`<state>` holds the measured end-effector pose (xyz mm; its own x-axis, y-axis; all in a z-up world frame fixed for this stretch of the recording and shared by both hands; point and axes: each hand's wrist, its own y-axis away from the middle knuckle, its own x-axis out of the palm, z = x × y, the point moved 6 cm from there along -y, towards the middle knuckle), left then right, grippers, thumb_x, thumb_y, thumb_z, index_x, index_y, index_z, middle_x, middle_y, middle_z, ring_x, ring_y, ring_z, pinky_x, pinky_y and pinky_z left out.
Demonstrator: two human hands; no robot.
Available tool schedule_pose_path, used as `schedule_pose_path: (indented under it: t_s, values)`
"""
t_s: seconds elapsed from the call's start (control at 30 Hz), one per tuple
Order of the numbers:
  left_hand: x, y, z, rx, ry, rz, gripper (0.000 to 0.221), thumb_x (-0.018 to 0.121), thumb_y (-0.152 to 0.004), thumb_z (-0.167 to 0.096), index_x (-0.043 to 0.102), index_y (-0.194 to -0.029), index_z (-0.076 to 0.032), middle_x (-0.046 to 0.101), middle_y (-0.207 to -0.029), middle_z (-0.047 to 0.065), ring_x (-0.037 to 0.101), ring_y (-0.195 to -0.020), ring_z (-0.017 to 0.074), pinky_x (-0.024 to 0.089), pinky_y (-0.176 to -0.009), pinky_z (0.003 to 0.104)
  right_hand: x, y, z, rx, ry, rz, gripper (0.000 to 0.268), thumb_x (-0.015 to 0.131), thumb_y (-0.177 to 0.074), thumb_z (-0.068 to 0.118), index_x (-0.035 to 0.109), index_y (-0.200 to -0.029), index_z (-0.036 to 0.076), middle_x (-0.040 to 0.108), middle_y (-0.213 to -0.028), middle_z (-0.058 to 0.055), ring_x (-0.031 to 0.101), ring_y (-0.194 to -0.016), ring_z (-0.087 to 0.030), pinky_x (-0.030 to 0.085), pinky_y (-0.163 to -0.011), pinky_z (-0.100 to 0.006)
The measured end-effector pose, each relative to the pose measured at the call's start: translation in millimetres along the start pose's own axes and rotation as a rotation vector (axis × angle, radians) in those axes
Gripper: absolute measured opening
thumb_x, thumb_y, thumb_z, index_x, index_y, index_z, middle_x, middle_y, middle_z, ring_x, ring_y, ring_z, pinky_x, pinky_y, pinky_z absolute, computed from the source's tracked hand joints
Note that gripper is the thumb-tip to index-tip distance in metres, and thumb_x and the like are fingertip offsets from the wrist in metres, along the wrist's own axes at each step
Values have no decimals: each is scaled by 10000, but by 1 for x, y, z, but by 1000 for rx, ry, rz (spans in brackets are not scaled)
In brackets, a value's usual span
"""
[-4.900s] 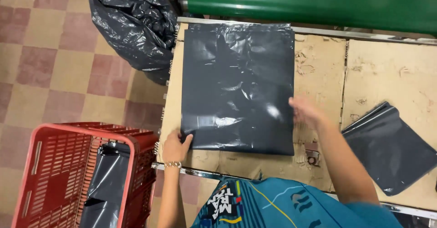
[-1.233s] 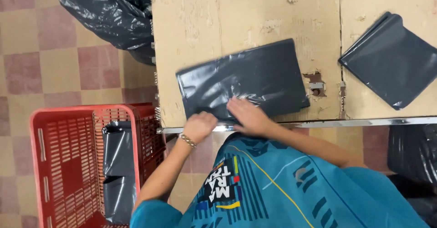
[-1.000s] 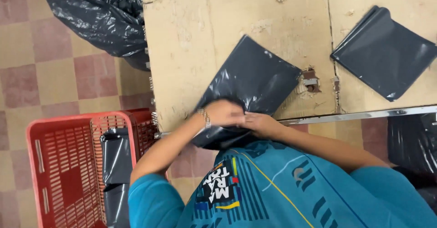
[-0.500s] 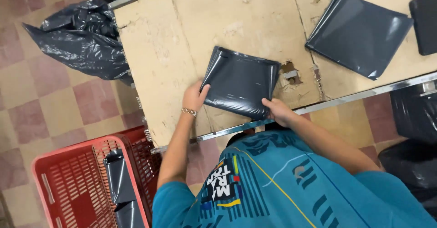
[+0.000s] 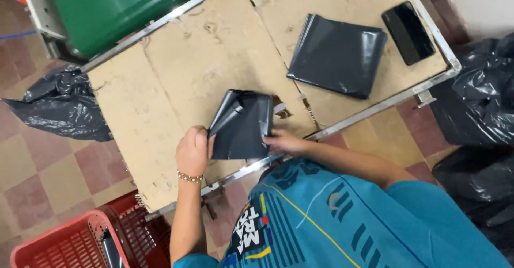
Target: Folding and stacking large black plastic bags on a workbench in a factory setting.
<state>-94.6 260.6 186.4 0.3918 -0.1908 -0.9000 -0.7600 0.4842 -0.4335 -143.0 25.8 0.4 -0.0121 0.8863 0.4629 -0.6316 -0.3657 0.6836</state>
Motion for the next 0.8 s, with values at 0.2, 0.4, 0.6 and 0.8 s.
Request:
schedule_pose_path:
  t_s: [0.2, 0.4, 0.6, 0.8]
  values:
    - [-16, -69, -77, 33, 206, -297, 290, 578, -977, -458, 516, -941, -177, 603, -882, 12, 615, -707, 228, 498, -613, 351, -88, 52, 106, -240, 271, -352, 702, 824, -840, 426, 568, -1378, 54, 655, -1232, -166, 637, -1150, -285, 513, -946, -457]
    - [78, -186, -126, -591, 532, -153, 302, 678, -952, -422, 562, -973, -144, 677, -742, 160, 692, -728, 443, 514, -599, 524, -213, 122, 227, -997, 279, -506, 370, 829, -868, 87, 614, -1167, 122, 730, -1045, -71, 686, -964, -126, 582, -836, -307]
    - [193, -233, -170, -623, 470, 114, 376, 534, -971, -498, 483, -982, -126, 715, -827, 175, 721, -808, 414, 545, -740, 555, -251, 129, 244, -1036, 415, -614, 412, 698, -958, -1, 541, -1334, 61, 679, -1223, -124, 633, -1106, -155, 528, -991, -396]
    - [244, -235, -175, -641, 357, 210, 439, 483, -973, -558, 523, -980, -121, 715, -820, 171, 732, -796, 404, 551, -729, 560, -272, 105, 228, -889, 573, -723, 337, 656, -1007, 140, 539, -1317, 78, 680, -1224, -153, 640, -1157, -233, 524, -971, -434]
